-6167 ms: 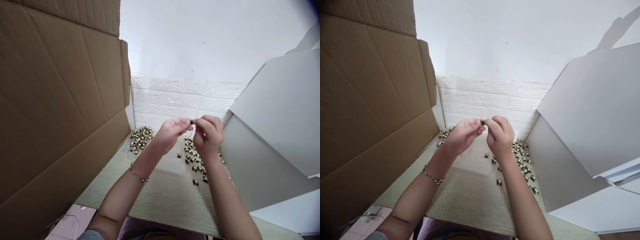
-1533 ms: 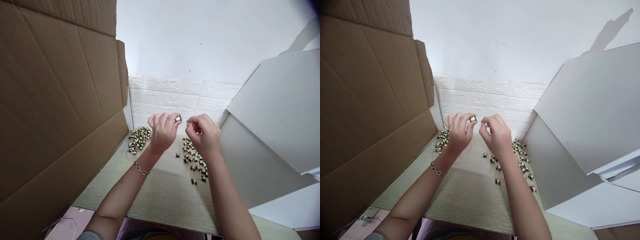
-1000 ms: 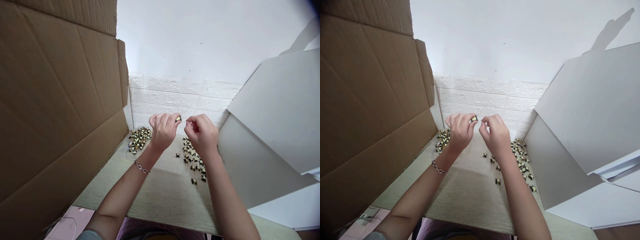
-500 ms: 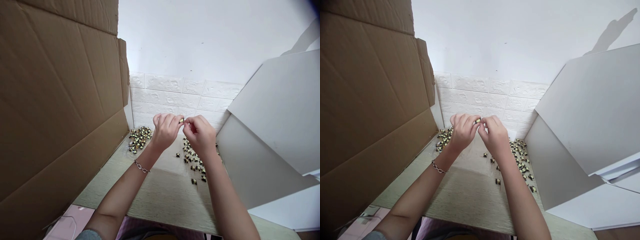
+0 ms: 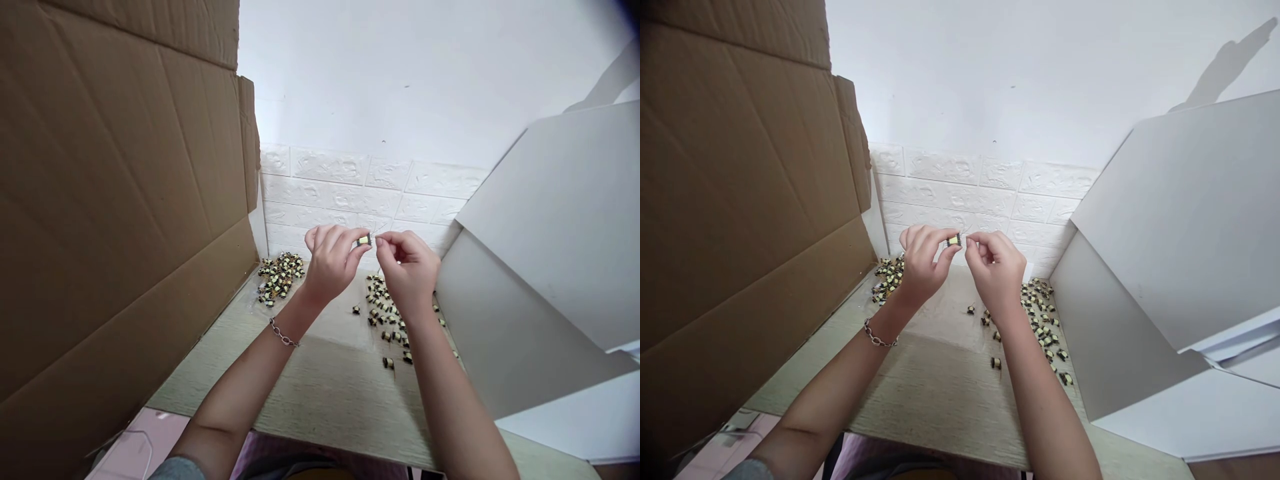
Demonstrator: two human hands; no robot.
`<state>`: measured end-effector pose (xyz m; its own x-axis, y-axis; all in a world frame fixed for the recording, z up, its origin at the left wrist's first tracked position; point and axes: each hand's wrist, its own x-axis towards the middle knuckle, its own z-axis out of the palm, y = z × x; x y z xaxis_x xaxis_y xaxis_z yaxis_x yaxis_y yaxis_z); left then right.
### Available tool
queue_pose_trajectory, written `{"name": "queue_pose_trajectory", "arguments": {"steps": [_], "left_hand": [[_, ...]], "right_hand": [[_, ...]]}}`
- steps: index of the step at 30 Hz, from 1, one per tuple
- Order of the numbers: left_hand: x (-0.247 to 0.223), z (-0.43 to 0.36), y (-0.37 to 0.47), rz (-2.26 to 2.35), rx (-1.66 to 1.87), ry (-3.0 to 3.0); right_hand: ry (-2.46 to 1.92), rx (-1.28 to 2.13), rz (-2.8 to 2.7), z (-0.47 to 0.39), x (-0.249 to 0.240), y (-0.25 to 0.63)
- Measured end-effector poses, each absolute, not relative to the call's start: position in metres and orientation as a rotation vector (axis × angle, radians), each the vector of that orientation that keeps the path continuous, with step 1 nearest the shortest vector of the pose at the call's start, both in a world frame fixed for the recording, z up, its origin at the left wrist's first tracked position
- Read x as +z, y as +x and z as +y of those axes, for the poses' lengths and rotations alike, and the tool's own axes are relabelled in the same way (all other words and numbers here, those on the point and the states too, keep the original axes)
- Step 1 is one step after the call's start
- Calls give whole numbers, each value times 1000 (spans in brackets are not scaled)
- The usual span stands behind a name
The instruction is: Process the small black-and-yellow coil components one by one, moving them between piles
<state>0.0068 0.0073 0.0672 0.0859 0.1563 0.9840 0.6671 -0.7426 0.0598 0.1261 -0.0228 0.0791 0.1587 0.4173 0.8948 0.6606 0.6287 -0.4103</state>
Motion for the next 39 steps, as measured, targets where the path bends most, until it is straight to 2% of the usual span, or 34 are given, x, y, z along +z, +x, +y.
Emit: {"name": "queue_pose_trajectory", "arguments": {"steps": [17, 39], "left_hand": [[67, 8, 8, -847, -1783, -2147], [71, 5, 8, -672, -1870, -2132]], "right_hand": [[-1006, -219, -1561, -21, 79, 130], [-990, -178, -1617, -23, 81, 132]]}}
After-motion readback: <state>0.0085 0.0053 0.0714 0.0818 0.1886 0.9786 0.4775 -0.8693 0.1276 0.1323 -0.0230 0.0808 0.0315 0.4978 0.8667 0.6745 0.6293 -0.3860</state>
